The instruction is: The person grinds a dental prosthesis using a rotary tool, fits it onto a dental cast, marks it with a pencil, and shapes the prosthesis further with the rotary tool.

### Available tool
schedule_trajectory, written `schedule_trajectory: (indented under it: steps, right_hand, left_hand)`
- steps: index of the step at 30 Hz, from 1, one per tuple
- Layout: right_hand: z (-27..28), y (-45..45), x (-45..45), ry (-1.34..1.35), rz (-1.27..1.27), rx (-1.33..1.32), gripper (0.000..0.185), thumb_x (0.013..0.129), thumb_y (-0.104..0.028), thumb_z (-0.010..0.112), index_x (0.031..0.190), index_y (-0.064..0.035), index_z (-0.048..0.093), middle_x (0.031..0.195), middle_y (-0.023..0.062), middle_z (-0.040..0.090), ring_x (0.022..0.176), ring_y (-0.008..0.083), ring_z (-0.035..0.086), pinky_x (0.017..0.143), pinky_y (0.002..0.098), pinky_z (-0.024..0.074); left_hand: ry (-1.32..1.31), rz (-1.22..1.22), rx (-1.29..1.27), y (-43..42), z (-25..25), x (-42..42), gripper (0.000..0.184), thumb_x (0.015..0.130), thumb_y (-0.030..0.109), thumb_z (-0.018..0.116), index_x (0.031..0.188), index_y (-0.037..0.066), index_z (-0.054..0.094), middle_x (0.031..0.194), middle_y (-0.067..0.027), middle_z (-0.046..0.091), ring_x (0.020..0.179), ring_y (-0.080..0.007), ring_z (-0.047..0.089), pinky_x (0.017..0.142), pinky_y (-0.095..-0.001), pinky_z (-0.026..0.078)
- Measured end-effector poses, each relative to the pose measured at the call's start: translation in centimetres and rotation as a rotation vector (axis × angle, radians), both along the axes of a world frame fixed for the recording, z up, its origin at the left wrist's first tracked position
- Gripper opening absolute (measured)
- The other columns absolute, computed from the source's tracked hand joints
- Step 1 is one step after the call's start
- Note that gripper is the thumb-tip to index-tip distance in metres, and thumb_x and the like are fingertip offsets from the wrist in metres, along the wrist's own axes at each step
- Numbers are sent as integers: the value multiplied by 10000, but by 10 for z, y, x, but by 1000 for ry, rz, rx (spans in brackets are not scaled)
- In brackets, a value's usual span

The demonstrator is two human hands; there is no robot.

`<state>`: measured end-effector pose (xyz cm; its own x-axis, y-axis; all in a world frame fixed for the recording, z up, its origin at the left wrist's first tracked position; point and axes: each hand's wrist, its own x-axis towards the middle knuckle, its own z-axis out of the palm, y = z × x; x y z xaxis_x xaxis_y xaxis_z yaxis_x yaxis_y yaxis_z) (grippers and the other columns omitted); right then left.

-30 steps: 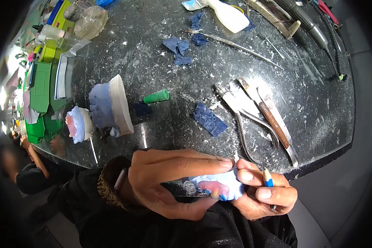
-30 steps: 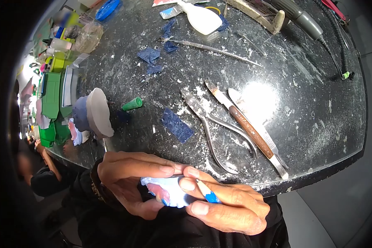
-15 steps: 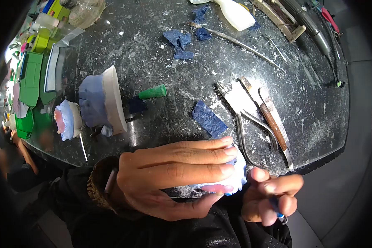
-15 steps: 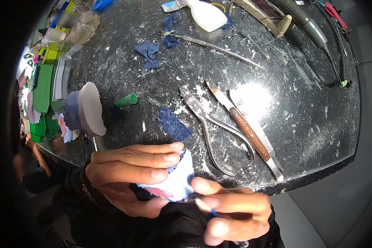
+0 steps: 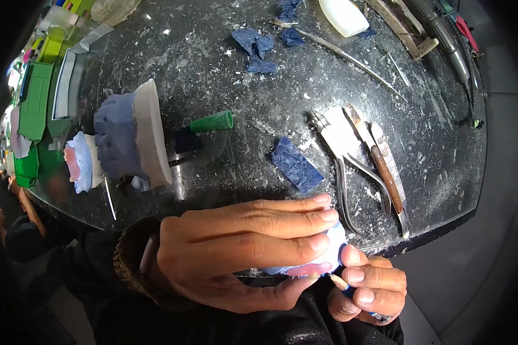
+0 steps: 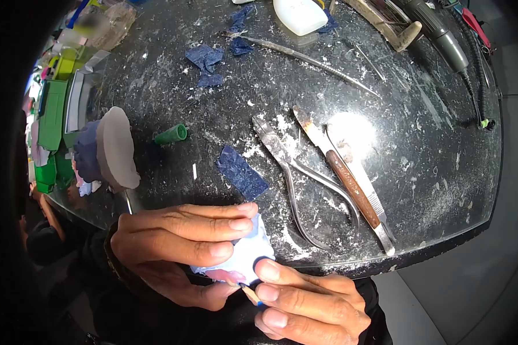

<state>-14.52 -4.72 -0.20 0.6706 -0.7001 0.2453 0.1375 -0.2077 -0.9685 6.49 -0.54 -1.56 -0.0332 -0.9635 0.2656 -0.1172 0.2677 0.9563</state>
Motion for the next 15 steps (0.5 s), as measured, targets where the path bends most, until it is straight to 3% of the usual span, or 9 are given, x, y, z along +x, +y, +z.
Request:
schedule_trajectory:
  steps: [2, 8, 11, 15]
  right_hand:
    - [5, -2, -1, 44, 18, 34, 522, 596, 268, 630, 1041, 30, 496, 1028, 215, 560, 1189, 343, 505, 898, 279, 513]
    - [-25, -2, -1, -14, -64, -350, 412, 683, 110, 691, 1036, 2, 509, 1013, 198, 570, 1102, 356, 573, 859, 288, 529]
    - [-38, 4, -21, 9, -68, -381, 371, 714, 31, 709, 1027, -15, 515, 986, 179, 578, 1059, 348, 602, 839, 291, 533]
    - [-31, 2, -19, 49, -61, -386, 367, 717, 34, 709, 1025, -15, 515, 945, 172, 582, 1044, 347, 609, 832, 277, 533]
  left_hand:
    - [3, 12, -1, 0, -1, -1, 394, 656, 95, 833, 958, -9, 602, 1027, -226, 636, 1007, -393, 612, 868, -482, 524]
    - [-3, 2, -16, 0, -2, 0, 401, 654, 107, 835, 959, -10, 602, 1030, -234, 634, 1008, -396, 611, 863, -485, 526]
    - [-13, -14, -26, -1, -3, 1, 420, 646, 106, 841, 967, -11, 598, 1027, -236, 634, 1006, -399, 611, 865, -485, 524]
    - [-14, -14, -22, -2, -3, 1, 444, 631, 96, 848, 976, -11, 589, 1026, -235, 635, 1005, -395, 613, 868, -480, 524]
